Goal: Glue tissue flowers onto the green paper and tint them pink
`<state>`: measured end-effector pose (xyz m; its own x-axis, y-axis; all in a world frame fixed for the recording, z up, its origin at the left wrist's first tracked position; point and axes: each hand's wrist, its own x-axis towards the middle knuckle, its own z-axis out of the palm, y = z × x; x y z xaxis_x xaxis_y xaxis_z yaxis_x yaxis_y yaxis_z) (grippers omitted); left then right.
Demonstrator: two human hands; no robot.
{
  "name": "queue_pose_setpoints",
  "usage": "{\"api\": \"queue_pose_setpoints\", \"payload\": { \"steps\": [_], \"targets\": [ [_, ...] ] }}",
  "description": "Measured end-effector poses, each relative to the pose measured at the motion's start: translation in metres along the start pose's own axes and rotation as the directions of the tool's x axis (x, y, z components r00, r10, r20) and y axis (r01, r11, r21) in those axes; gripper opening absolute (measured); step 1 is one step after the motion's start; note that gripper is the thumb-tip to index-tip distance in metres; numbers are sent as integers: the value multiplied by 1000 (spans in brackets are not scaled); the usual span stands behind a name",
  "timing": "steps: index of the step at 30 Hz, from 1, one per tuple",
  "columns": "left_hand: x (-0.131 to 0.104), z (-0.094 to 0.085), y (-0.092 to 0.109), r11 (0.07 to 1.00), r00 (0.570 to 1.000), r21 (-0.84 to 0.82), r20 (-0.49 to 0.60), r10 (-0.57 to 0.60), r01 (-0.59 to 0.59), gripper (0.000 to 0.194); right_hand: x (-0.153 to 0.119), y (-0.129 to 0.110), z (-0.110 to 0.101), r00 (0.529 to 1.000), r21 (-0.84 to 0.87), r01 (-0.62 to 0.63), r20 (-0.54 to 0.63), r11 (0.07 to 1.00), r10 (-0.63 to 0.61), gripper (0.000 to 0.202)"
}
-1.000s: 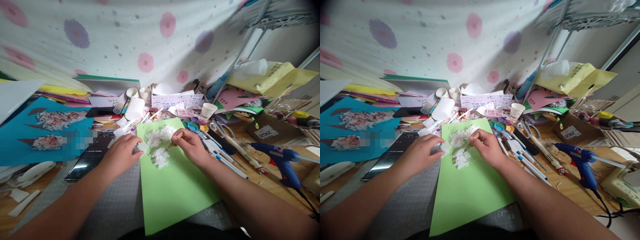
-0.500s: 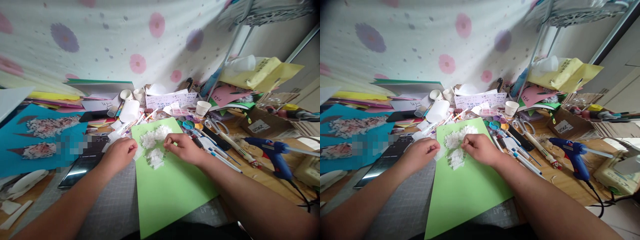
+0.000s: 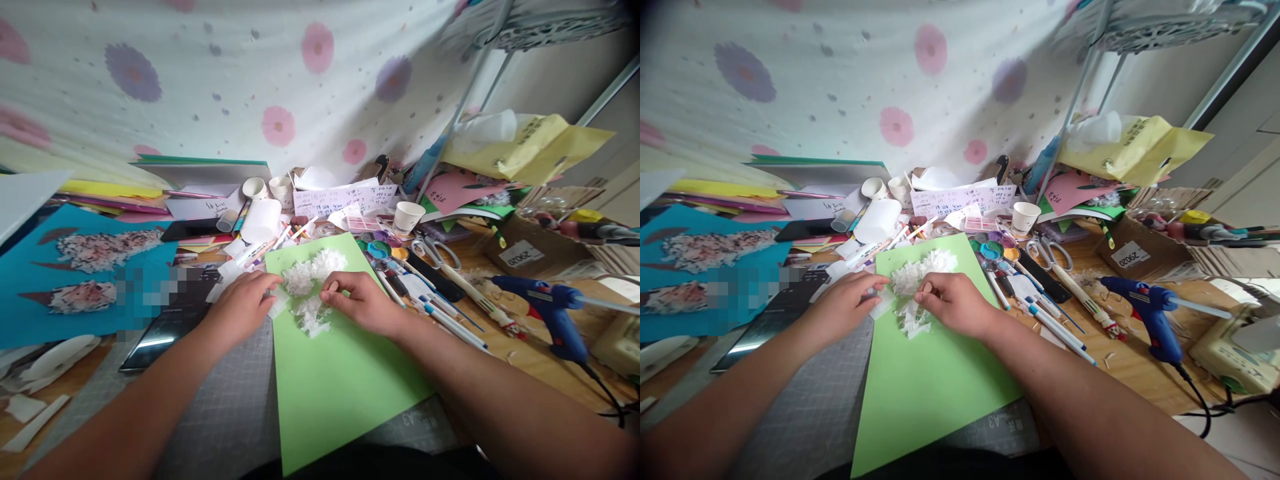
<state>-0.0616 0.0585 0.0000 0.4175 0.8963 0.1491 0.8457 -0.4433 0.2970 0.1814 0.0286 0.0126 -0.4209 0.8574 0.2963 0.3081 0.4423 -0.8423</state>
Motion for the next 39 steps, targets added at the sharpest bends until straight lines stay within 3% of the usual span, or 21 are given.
{"api": "queue_pose_setpoints", "payload": {
  "steps": [4,10,16,24,28,32,36,39],
  "targets": [
    [1,-1,6,1000,999,5,33,-5,5,32,0,1,1,1000,8,2,-6,1000,-2,22],
    [3,-4,12,999,999,29,36,14,-15,14,0,0,2,1000,2,13,1,1000,-13,22],
    [1,-6,12,995,997,57,26,77,-78,15,1,-1,1,1000,10,4,3,1000,-5,20],
    [-2,-10,6,996,998,66,30,57,-59,12,0,-1,1,1000,20,4,-9,1000,-3,20],
    [-2,-9,11,999,996,44,84,-4,1,30,0,-1,0,1000,36,15,-13,999,-15,21],
    [0,-10,16,999,993,29,114,15,-19,11,0,0,-4,999,43,26,-34,999,-25,23],
    [0,-12,15,999,995,28,88,40,-42,15,0,2,-8,997,105,24,-76,994,-16,26],
    [-3,-15,16,995,999,-89,3,40,-40,14,1,2,-10,994,237,22,-110,971,4,28]
  ]
}}
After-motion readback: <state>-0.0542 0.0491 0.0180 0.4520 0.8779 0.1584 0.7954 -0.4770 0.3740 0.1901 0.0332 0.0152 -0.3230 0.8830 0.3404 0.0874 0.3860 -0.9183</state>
